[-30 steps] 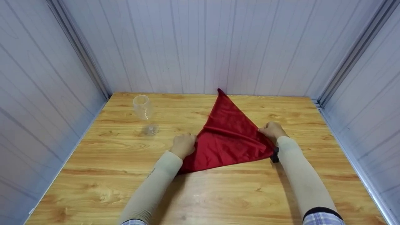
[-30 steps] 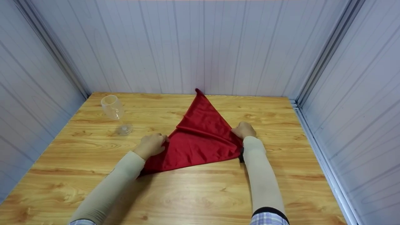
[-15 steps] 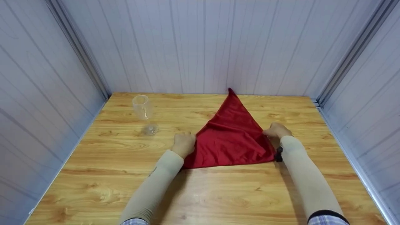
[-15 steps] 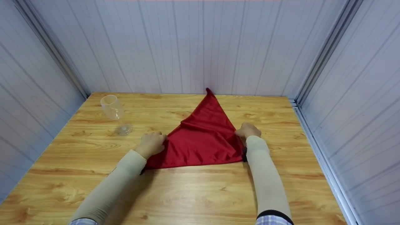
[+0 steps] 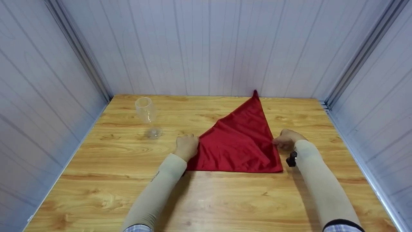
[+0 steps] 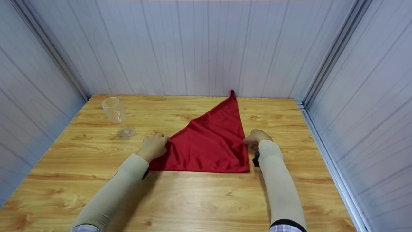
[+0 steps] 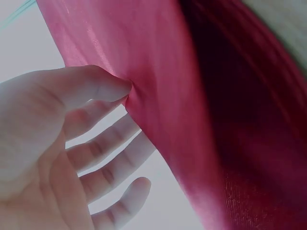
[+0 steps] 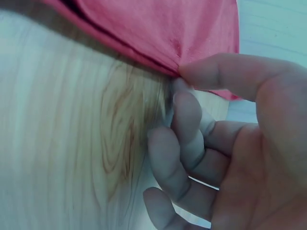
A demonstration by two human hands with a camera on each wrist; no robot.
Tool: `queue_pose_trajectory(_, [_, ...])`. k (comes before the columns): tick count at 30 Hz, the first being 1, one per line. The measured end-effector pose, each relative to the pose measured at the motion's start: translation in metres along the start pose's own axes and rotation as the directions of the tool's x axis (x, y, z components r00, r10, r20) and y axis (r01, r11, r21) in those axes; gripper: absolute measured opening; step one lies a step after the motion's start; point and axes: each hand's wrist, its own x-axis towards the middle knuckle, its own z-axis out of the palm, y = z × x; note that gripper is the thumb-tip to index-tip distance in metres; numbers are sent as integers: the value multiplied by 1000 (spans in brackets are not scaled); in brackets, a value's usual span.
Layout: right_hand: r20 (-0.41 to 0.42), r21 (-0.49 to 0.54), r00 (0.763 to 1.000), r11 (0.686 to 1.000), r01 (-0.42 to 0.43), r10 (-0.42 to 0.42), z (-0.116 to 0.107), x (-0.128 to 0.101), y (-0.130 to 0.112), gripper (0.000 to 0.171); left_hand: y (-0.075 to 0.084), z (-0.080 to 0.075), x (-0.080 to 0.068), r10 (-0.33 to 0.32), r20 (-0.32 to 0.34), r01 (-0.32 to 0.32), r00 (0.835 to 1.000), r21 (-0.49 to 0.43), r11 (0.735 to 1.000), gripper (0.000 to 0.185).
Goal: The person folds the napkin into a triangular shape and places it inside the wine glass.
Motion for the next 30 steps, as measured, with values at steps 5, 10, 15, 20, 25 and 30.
queue_pose_trajectory(5, [16, -35, 1000, 999, -4, 5, 0, 1, 2, 24, -2, 1, 0, 12, -34, -12, 999, 8, 1000, 8])
queue_pose_trajectory(10, [22, -35, 1000, 999, -21, 21, 1, 0, 2, 23, -3, 1, 1, 13, -2, -13, 1000, 2, 1000, 11])
queue_pose_trajectory(15, [75, -85, 996, 996, -33, 39, 1, -7, -5, 19, -5, 1, 3, -12, -17, 12, 1000, -10, 1000, 12])
queue_pose_trajectory(20, [103, -122, 994, 992, -7, 20, 3, -13, -10, 19, -6, 3, 2, -23, -3, 23, 1000, -29, 999, 16])
queue_pose_trajectory(25, [172, -141, 985, 990, -2, 27, 3, -15, -9, 21, -6, 4, 2, -13, 6, 13, 1000, -25, 1000, 18])
queue_pose_trajectory(30, [274, -20, 961, 1000, -18, 22, 5, -18, -7, 23, -9, 4, 5, -38, 32, 39, 999, -23, 999, 22])
